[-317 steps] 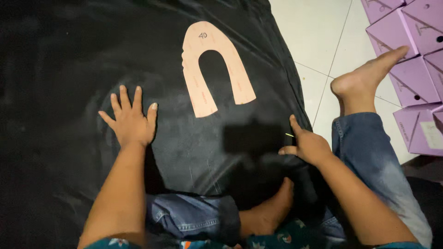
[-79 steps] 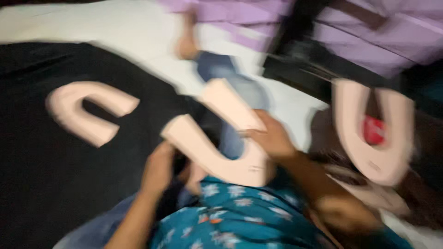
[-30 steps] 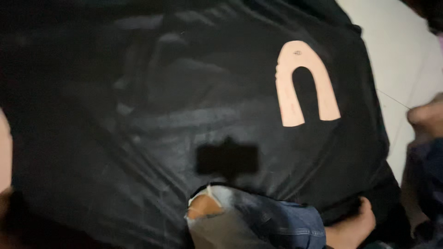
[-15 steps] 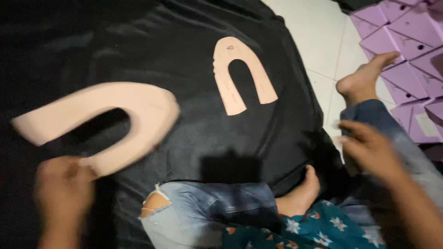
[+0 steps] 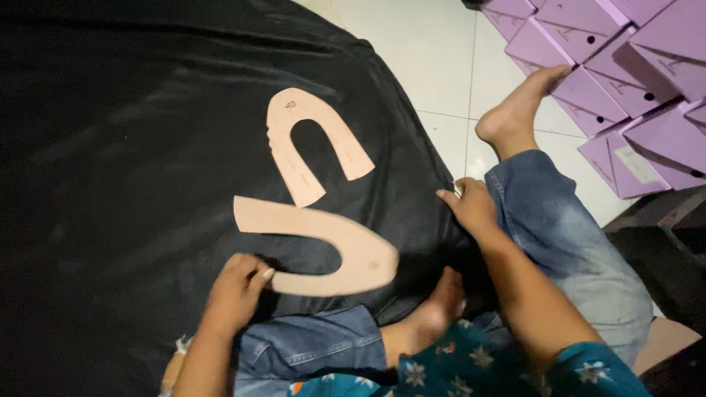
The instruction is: The person places U-shaped paper patterns on a large black fabric and traces their outlines with a small marking tool. They reposition the patterns multiple times to create several traced shapes on the fabric.
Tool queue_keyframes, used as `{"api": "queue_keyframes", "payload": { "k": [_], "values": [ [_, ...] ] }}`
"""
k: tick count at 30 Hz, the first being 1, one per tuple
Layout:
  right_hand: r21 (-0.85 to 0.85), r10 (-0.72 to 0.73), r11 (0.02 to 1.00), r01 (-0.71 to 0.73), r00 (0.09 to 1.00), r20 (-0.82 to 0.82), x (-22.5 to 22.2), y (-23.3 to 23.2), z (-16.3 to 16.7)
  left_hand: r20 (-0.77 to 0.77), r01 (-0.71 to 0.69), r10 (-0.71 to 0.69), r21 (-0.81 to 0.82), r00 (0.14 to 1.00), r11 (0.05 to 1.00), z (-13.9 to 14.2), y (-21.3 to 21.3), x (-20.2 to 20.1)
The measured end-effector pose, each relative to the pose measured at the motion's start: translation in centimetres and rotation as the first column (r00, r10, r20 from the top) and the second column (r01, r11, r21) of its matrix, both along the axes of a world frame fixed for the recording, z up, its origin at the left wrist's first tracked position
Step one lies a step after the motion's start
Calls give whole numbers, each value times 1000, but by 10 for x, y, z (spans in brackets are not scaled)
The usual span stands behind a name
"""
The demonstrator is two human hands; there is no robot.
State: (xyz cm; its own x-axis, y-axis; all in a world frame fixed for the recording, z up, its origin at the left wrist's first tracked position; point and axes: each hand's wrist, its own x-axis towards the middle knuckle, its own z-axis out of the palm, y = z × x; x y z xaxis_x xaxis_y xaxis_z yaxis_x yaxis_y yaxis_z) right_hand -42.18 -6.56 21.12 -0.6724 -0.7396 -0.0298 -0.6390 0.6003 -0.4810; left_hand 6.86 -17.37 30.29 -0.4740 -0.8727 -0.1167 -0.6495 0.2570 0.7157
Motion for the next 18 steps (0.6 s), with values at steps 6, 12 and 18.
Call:
{"api": "queue_keyframes", "payload": {
  "k": [6, 12, 18],
  "values": [
    [-112, -25, 993, 31, 998, 54, -20, 11, -13, 82, -85, 85, 5, 993, 996, -28, 2, 11],
    [-337, 49, 941, -41, 999, 14, -5, 0, 6, 214, -111, 97, 55, 972, 992, -28, -2, 6],
    [-254, -21, 967, 15, 1000, -21, -9, -5, -16, 182, -114, 106, 30, 978, 993, -38, -4, 8]
  ]
}}
